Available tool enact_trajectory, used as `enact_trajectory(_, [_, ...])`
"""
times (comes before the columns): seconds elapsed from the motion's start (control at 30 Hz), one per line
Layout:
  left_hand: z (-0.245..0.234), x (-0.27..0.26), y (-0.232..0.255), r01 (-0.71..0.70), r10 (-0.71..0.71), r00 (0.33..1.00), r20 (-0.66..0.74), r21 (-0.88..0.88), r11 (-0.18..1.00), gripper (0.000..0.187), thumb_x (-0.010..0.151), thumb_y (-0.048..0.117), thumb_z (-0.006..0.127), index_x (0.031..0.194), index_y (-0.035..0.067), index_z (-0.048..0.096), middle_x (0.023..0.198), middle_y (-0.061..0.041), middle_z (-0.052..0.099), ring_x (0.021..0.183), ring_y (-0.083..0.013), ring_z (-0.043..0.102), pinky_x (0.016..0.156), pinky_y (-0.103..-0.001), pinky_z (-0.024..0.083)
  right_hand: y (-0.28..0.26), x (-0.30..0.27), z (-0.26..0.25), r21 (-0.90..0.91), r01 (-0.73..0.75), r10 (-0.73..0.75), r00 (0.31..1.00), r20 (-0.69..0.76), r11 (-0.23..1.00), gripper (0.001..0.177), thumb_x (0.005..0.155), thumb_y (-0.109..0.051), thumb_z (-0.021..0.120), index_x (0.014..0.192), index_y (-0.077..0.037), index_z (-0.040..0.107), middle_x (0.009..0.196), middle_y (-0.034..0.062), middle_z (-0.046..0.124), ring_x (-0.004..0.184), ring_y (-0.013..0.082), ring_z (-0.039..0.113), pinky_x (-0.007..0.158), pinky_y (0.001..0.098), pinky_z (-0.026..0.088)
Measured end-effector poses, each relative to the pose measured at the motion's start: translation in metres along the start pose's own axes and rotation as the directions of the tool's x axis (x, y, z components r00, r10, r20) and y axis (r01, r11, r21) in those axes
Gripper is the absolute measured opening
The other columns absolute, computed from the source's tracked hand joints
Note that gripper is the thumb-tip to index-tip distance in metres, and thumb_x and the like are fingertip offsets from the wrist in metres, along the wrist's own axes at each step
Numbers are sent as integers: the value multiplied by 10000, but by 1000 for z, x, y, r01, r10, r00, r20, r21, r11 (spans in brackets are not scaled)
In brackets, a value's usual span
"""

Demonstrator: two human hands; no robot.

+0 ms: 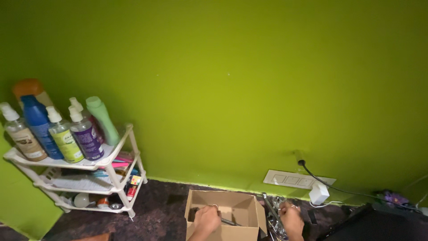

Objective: The person takes hardware components from a cardboard box and assembles them onto a metal rod by hand.

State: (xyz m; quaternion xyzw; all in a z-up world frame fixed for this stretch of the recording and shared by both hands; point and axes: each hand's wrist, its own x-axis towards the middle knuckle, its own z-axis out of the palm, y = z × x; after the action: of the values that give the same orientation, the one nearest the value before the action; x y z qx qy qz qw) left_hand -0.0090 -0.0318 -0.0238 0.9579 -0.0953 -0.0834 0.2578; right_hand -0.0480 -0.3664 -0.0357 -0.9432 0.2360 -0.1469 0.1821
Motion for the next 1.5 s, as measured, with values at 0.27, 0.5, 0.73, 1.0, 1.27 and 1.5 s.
enact_trajectory(0.27, [-4, 0, 2, 9, -10, 999, 41, 24, 1000, 274, 968, 296, 544, 1058, 84, 692, 1078, -175, 717, 1071, -358, 674, 960, -478, 524, 0, 6, 1, -108, -2, 15, 993, 120, 994, 214, 792, -191, 777, 994, -253, 741, 1054, -27, 736, 1180, 248, 600, 953, 401, 572])
enact_trajectory(0.5, [-8, -2, 4, 12, -12, 1000, 23, 6, 1000, 272, 964, 299, 542, 1016, 88, 705, 1029, -175, 733, 1038, -351, 692, 953, -469, 532, -12, 11, 8, 61, -25, 23, 999, 41, 998, 211, 816, -235, 771, 1022, -193, 754, 1032, 3, 783, 1064, 211, 696, 902, 399, 595])
enact_trajectory(0.73, [5, 5, -4, -18, 18, 1000, -6, -10, 1000, 272, 959, 298, 554, 993, 78, 710, 1024, -178, 733, 1039, -361, 684, 946, -470, 531, -88, 23, 14, 202, 156, -171, 984, 58, 967, 234, 881, -261, 728, 1095, -169, 721, 1056, 46, 766, 926, 246, 760, 843, 399, 595])
enact_trajectory(1.0, [13, 10, -12, -31, 32, 999, 32, -12, 999, 300, 944, 334, 572, 1011, 91, 735, 1093, -163, 722, 1070, -363, 679, 958, -479, 530, -137, -4, 55, -211, 609, -292, 619, 729, 764, 360, 861, -282, 792, 1142, -67, 720, 1151, 170, 697, 1073, 342, 695, 924, 435, 560])
enact_trajectory(1.27, [16, 15, -15, -6, 6, 999, 39, 12, 1000, 303, 917, 319, 609, 1035, 77, 748, 1103, -194, 709, 1083, -380, 676, 954, -489, 539, -141, -14, 93, -288, 745, -170, 472, 865, 602, 320, 890, -245, 730, 1165, -82, 741, 1248, 177, 686, 1182, 366, 648, 980, 478, 530])
enact_trajectory(1.5, [9, 9, -13, -17, 18, 998, 53, -5, 1000, 319, 949, 320, 587, 1027, 53, 743, 1061, -214, 720, 1045, -387, 694, 953, -492, 539, -141, -10, 99, -296, 747, -146, 463, 874, 596, 289, 890, -207, 724, 1152, -89, 757, 1263, 172, 693, 1203, 355, 659, 993, 474, 537])
